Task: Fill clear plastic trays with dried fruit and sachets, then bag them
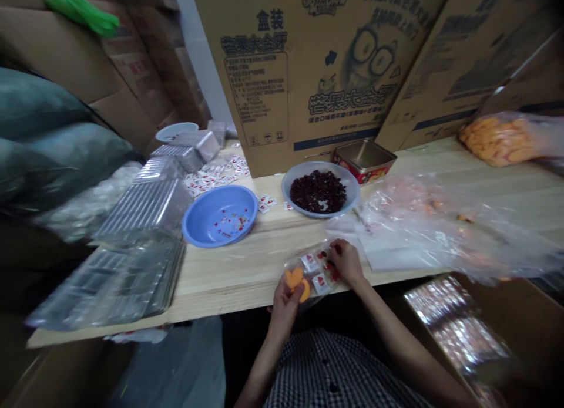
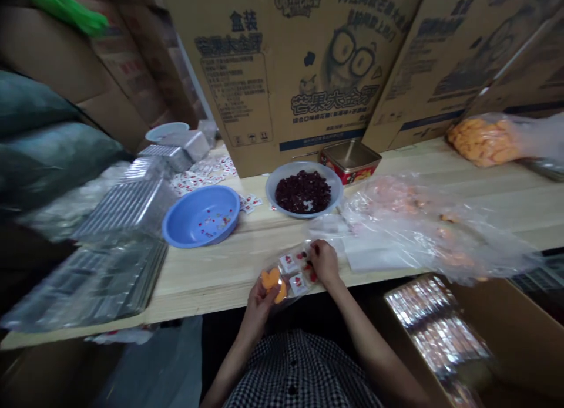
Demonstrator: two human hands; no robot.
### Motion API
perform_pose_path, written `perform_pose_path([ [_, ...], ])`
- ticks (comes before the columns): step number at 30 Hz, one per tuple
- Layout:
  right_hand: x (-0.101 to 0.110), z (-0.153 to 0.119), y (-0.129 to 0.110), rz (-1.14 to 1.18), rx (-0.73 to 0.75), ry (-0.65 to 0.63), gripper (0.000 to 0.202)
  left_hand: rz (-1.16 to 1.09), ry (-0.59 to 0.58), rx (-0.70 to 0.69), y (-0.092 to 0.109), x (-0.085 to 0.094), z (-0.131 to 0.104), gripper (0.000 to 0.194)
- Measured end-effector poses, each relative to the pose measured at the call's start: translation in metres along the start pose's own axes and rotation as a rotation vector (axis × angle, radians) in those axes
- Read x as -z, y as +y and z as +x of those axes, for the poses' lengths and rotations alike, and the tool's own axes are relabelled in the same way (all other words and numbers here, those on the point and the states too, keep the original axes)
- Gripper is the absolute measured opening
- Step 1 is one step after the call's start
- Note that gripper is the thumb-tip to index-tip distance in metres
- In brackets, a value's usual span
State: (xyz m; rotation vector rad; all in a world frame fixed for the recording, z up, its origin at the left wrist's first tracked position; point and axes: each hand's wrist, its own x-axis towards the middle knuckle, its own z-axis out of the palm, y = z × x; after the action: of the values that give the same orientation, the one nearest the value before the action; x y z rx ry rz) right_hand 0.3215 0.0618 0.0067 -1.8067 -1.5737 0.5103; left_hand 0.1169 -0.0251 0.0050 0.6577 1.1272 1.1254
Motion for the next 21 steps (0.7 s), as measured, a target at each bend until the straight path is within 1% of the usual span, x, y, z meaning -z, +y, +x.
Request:
perform_pose_path([
  [4,0.0,0.003,-0.005,-0.028,0.001,0.028,0.015,0.009,-0.041,0.005,0.004,0.0,0.004,0.064],
  [7,-0.002,0.004,-0.012,-0.028,-0.003,0.06,0.014,0.072,-0.074,-0.029,0.012,-0.002,0.002,0.056],
  [10,-0.005,0.003,-0.021,0.029,0.014,0.087,0.014,0.137,-0.099,-0.059,0.022,-0.003,-0.003,0.05],
  [13,-0.01,-0.002,-0.034,0.154,0.093,0.085,0.013,0.138,-0.06,-0.066,0.026,-0.002,-0.007,0.049],
  [16,-0.015,-0.013,-0.049,0.269,0.213,0.025,0.014,0.039,0.015,-0.004,0.027,-0.002,-0.011,0.052],
  [18,-0.019,-0.02,-0.056,0.289,0.272,-0.015,0.016,-0.046,0.057,0.061,0.027,-0.003,-0.014,0.053],
  [21,-0.02,-0.025,-0.056,0.229,0.286,-0.036,0.016,-0.144,0.067,0.134,0.025,-0.006,-0.018,0.053],
])
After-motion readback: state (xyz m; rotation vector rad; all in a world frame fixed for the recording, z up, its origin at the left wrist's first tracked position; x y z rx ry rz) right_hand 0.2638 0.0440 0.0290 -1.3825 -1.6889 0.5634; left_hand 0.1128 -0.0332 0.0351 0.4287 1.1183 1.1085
